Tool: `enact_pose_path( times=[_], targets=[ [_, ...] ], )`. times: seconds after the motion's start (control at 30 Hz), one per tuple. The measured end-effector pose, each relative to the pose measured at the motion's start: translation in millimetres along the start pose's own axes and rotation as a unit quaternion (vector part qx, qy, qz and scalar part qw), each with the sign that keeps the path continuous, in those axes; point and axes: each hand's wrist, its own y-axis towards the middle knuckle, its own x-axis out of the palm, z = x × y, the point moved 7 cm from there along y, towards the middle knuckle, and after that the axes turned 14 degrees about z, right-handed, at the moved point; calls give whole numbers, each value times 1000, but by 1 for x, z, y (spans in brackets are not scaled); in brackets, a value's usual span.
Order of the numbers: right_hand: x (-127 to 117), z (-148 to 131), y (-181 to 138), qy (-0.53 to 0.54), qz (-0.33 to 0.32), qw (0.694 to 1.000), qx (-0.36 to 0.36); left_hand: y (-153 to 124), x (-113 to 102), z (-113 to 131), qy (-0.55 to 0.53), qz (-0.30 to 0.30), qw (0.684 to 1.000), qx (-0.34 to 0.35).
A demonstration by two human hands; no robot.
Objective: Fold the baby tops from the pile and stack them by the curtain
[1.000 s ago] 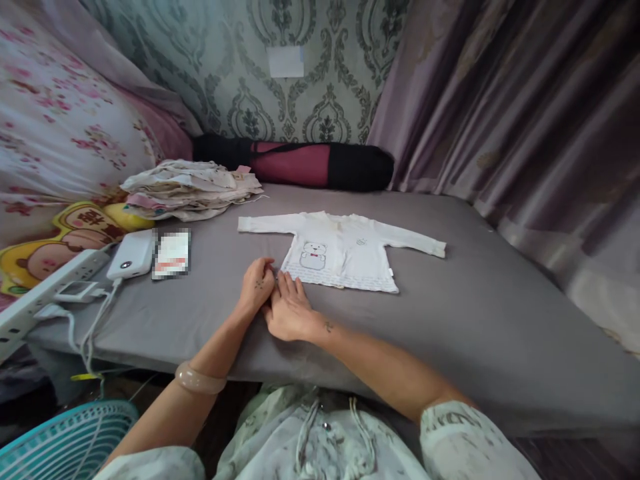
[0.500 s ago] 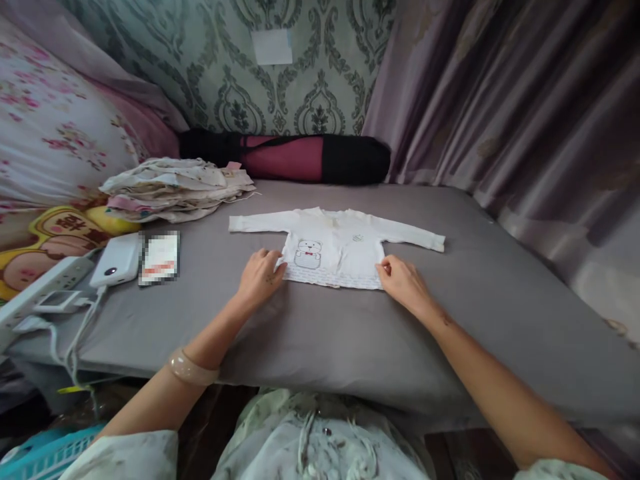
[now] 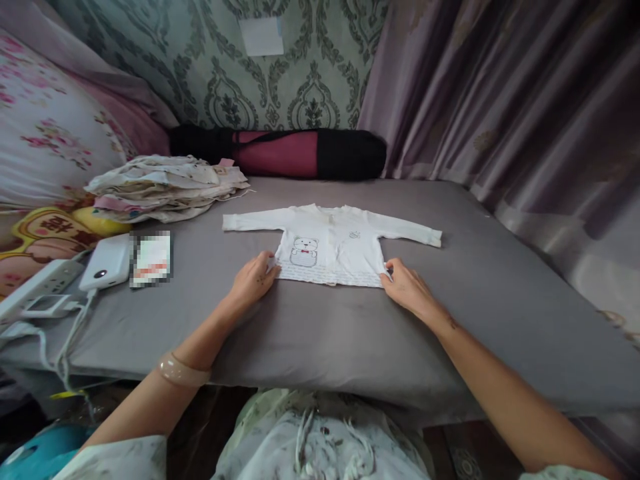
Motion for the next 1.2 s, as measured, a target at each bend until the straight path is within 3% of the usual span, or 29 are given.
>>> enact_pose_path(
  times=[0.1, 0.2, 0.33, 0.4, 0.5, 0.6, 0.73, 1.03, 1.2],
  targets=[
    [-7, -4, -6, -33, 30, 999, -22, 1, -4, -2, 7, 9, 999, 38],
    [-18, -26, -6, -77, 99, 987, -102, 9, -10, 14, 45, 32, 994, 96],
    [-10, -74, 7, -38, 135, 960, -244, 20, 2, 73, -4, 36, 976, 212],
    [2, -91, 20, -14, 126, 957, -262, 22, 17, 105, -50, 25, 962, 266],
    [22, -100, 36, 6, 80, 966, -245, 22, 43, 128, -50, -22, 962, 268],
    [35, -97, 37, 20, 39, 970, -239, 17, 59, 128, -27, -78, 962, 259],
    [35, -87, 21, 34, 20, 964, -261, 13, 61, 120, -21, -101, 958, 266],
    [16, -69, -39, 84, -19, 943, -320, 17, 67, 117, -30, -125, 956, 265],
    [-11, -59, -57, 122, -71, 936, -324, 22, 56, 123, -24, -109, 954, 278]
  ],
)
